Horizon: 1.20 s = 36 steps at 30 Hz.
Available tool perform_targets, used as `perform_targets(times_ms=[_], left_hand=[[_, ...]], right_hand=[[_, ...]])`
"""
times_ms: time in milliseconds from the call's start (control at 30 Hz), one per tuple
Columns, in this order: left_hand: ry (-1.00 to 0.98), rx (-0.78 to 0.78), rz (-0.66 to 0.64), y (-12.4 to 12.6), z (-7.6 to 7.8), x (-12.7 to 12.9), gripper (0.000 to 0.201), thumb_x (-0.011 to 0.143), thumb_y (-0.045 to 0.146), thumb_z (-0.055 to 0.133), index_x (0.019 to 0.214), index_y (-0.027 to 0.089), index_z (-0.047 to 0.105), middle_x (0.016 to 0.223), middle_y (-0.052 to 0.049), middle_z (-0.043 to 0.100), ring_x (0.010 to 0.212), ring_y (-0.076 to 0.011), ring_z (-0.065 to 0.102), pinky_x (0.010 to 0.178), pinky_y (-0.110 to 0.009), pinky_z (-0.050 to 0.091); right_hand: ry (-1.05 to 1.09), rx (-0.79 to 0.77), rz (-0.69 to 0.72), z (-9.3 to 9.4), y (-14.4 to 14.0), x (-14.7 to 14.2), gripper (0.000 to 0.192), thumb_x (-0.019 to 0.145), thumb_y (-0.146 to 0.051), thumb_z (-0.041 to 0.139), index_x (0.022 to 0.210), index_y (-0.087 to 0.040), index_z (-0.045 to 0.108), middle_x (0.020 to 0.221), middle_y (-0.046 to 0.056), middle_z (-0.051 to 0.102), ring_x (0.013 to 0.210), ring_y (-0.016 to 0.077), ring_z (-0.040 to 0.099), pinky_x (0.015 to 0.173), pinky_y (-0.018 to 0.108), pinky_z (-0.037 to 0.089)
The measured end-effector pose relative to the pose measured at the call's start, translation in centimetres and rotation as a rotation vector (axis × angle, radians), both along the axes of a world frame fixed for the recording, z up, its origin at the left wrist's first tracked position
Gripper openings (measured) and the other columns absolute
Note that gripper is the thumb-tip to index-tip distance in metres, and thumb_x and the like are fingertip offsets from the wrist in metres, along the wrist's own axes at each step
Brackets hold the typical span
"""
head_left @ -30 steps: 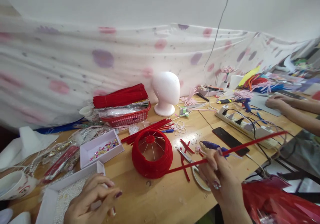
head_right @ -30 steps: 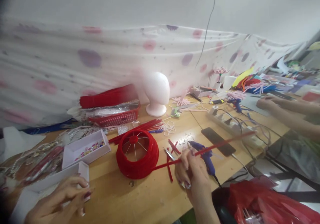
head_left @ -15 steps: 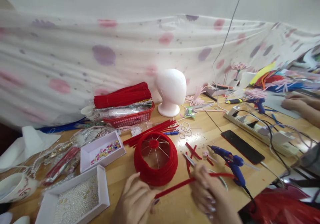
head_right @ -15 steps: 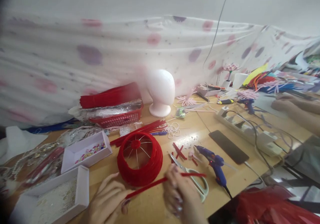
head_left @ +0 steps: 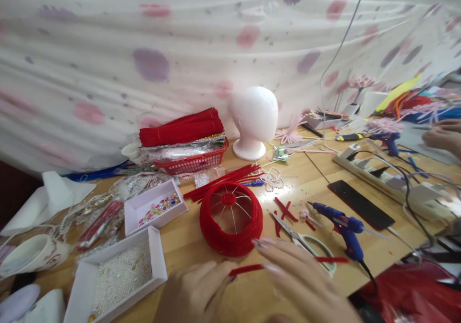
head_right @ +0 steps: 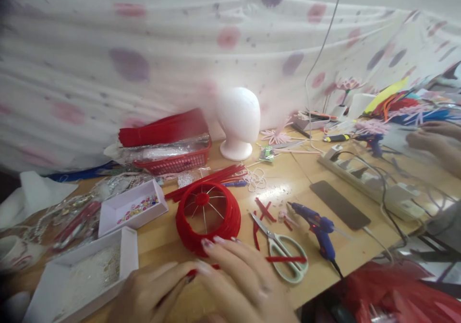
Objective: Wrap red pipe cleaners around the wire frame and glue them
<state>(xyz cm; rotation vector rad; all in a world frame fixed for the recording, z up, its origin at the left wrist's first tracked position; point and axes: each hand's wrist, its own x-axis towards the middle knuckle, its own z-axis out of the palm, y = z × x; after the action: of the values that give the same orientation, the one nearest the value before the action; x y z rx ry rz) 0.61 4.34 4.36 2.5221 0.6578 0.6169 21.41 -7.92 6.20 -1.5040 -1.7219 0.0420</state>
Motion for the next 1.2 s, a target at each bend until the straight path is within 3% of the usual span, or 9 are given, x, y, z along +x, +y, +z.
perform_targets(times_ms=[100, 233, 367, 467, 667, 800, 933, 1033, 1200], left_hand=[[-0.019, -0.073, -0.052, -1.1, 0.7, 1.5, 0.029, 0.099, 0.023, 0.045, 0.094, 0.027, 0.073, 0.073, 0.000, 0.076, 0.064, -0.0158, 0.072, 0.057, -0.021, 0.054], [0.014, -0.095, -0.078, -1.4, 1.3, 1.1, 0.035, 0.102, 0.019, 0.040, 0.091, 0.023, 0.072, 0.073, 0.000, 0.075, 0.066, -0.0145, 0.072, 0.058, -0.019, 0.051], [0.062, -0.115, -0.114, -0.5, 2.0, -0.7, 0.040, 0.106, 0.026, 0.037, 0.085, 0.023, 0.071, 0.073, 0.000, 0.075, 0.063, -0.0140, 0.071, 0.057, -0.020, 0.050], [0.014, -0.105, -0.104, 0.6, 2.4, -2.3, 0.036, 0.106, 0.030, 0.039, 0.092, 0.025, 0.072, 0.076, 0.001, 0.077, 0.063, -0.0134, 0.073, 0.059, -0.018, 0.053], [-0.175, -0.185, -0.028, 1.9, 2.7, -4.4, 0.018, 0.096, 0.023, 0.060, 0.088, 0.030, 0.074, 0.054, 0.009, 0.069, 0.046, -0.0081, 0.066, 0.054, -0.011, 0.052], [-0.352, -0.307, 0.233, 0.9, 1.6, -4.6, 0.002, 0.083, 0.034, 0.079, 0.083, 0.034, 0.080, 0.069, 0.004, 0.078, 0.057, -0.0123, 0.072, 0.055, -0.014, 0.056], [-0.710, -0.745, 0.356, 0.3, -0.4, -4.0, 0.023, 0.075, 0.049, 0.084, 0.068, 0.029, 0.077, 0.056, 0.002, 0.068, 0.051, -0.0129, 0.065, 0.051, -0.020, 0.055], [-0.933, -0.993, 0.449, 0.8, -1.3, -3.2, 0.038, 0.064, 0.053, 0.090, 0.059, 0.023, 0.068, 0.056, 0.003, 0.061, 0.055, -0.0116, 0.061, 0.054, -0.021, 0.057], [-1.165, -1.125, 0.682, 2.0, -1.2, -2.1, 0.061, 0.042, 0.058, 0.097, 0.056, 0.019, 0.052, 0.061, 0.005, 0.057, 0.061, -0.0113, 0.060, 0.064, -0.024, 0.062]], right_hand=[[-0.159, -0.097, 0.100, 0.1, 2.4, -2.3, 0.039, 0.105, -0.045, 0.046, 0.129, -0.018, 0.061, 0.104, 0.012, 0.077, 0.086, 0.0224, 0.074, 0.071, 0.030, 0.058], [-0.112, -0.190, 0.005, -0.6, 3.3, -3.2, 0.054, 0.105, -0.057, 0.035, 0.081, -0.019, 0.064, 0.060, 0.002, 0.064, 0.049, 0.0139, 0.060, 0.047, 0.025, 0.036], [-0.137, -0.122, 0.102, -0.7, 2.1, -1.5, 0.054, 0.110, -0.039, 0.034, 0.063, -0.020, 0.052, 0.054, -0.001, 0.056, 0.048, 0.0092, 0.053, 0.051, 0.024, 0.032], [-0.140, -0.121, 0.096, -0.5, 1.1, 0.2, 0.050, 0.109, -0.037, 0.037, 0.064, -0.020, 0.051, 0.054, -0.002, 0.054, 0.048, 0.0084, 0.051, 0.051, 0.023, 0.033], [-0.095, -0.191, 0.079, -0.3, -0.1, 1.3, 0.044, 0.108, -0.038, 0.040, 0.070, -0.021, 0.050, 0.059, -0.003, 0.055, 0.052, 0.0090, 0.052, 0.054, 0.023, 0.035], [-0.089, -0.182, 0.104, -0.1, 0.4, 0.9, 0.041, 0.110, -0.036, 0.035, 0.073, -0.022, 0.046, 0.061, -0.003, 0.057, 0.051, 0.0090, 0.053, 0.053, 0.022, 0.036], [-0.051, -0.278, 0.110, -0.4, -0.3, 1.6, 0.037, 0.110, -0.035, 0.033, 0.079, -0.024, 0.050, 0.064, -0.003, 0.062, 0.054, 0.0103, 0.058, 0.053, 0.021, 0.040], [0.053, -0.374, 0.008, -1.1, -2.6, 3.7, 0.036, 0.108, -0.037, 0.038, 0.078, -0.024, 0.055, 0.062, -0.003, 0.063, 0.052, 0.0116, 0.060, 0.052, 0.019, 0.045], [0.131, -0.375, -0.241, -2.4, -7.4, 7.8, 0.033, 0.101, -0.040, 0.049, 0.076, -0.024, 0.065, 0.057, -0.001, 0.064, 0.050, 0.0155, 0.065, 0.046, 0.018, 0.050]])
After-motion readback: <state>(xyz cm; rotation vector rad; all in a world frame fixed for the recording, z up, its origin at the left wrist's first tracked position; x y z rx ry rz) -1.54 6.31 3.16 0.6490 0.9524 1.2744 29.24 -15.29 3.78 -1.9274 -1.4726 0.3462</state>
